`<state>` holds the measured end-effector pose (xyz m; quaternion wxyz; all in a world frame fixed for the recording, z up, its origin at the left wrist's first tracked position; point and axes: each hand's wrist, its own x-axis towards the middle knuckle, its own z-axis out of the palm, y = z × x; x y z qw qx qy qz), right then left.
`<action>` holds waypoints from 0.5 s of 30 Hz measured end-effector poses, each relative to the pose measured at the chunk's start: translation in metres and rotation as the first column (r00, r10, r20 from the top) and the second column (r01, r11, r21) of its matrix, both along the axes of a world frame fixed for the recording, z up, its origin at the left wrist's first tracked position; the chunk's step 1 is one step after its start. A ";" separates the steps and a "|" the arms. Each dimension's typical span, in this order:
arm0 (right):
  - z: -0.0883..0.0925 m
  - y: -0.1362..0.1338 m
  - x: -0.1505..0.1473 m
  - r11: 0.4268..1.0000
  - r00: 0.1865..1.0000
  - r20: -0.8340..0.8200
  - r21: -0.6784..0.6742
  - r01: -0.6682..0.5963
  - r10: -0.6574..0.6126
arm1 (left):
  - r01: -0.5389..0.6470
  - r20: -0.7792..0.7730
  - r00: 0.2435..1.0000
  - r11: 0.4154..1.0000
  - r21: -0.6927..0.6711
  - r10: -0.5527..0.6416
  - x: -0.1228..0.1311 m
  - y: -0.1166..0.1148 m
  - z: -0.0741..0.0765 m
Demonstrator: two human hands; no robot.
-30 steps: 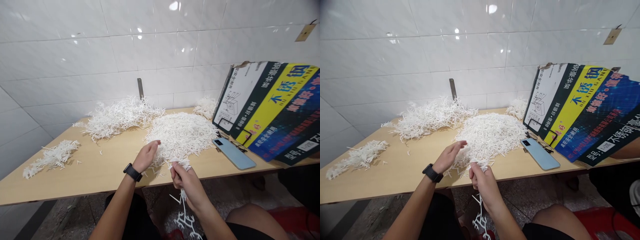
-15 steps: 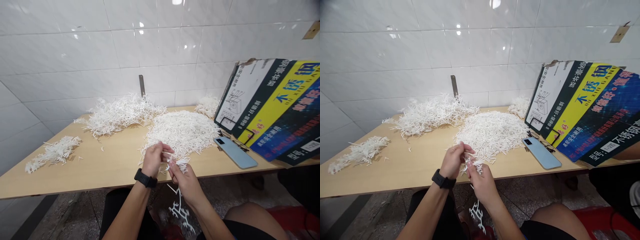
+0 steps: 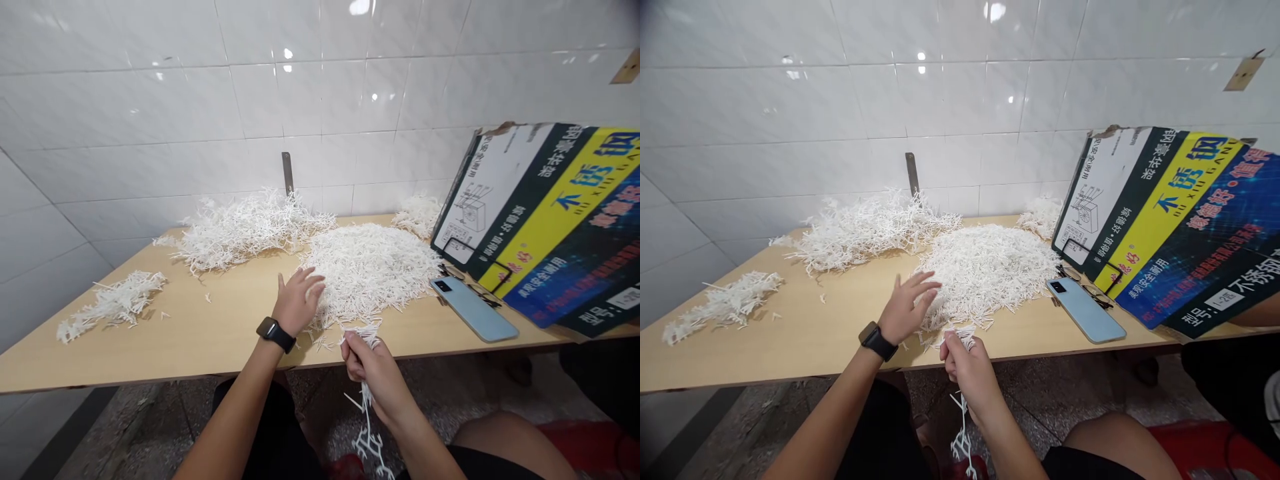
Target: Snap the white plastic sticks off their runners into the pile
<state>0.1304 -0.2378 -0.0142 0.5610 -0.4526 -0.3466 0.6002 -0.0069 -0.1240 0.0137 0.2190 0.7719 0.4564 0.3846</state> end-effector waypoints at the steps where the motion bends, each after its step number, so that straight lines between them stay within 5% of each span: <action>1: -0.001 0.001 0.000 1.000 1.000 0.014 -0.008 0.008 -0.008 | 0.074 -0.020 0.997 0.997 -0.006 -0.074 0.001 -0.008 0.004; 4: -0.004 0.005 -0.002 1.000 0.999 0.041 -0.004 0.021 -0.021 | 0.361 0.121 0.931 0.914 -0.185 -0.343 0.007 -0.036 0.010; 6: -0.008 0.008 -0.003 1.000 0.998 0.055 0.013 0.003 -0.004 | 0.436 0.239 0.895 0.848 -0.300 -0.376 0.013 -0.050 0.007; 11: -0.009 0.008 -0.007 0.988 0.983 0.179 0.142 -0.057 0.031 | 0.378 0.480 0.866 0.818 -0.435 -0.145 0.015 -0.040 -0.006; 15: -0.004 -0.003 -0.007 0.979 0.983 0.122 0.134 -0.151 0.135 | -0.014 0.571 0.788 0.934 -0.358 0.231 -0.008 -0.004 -0.005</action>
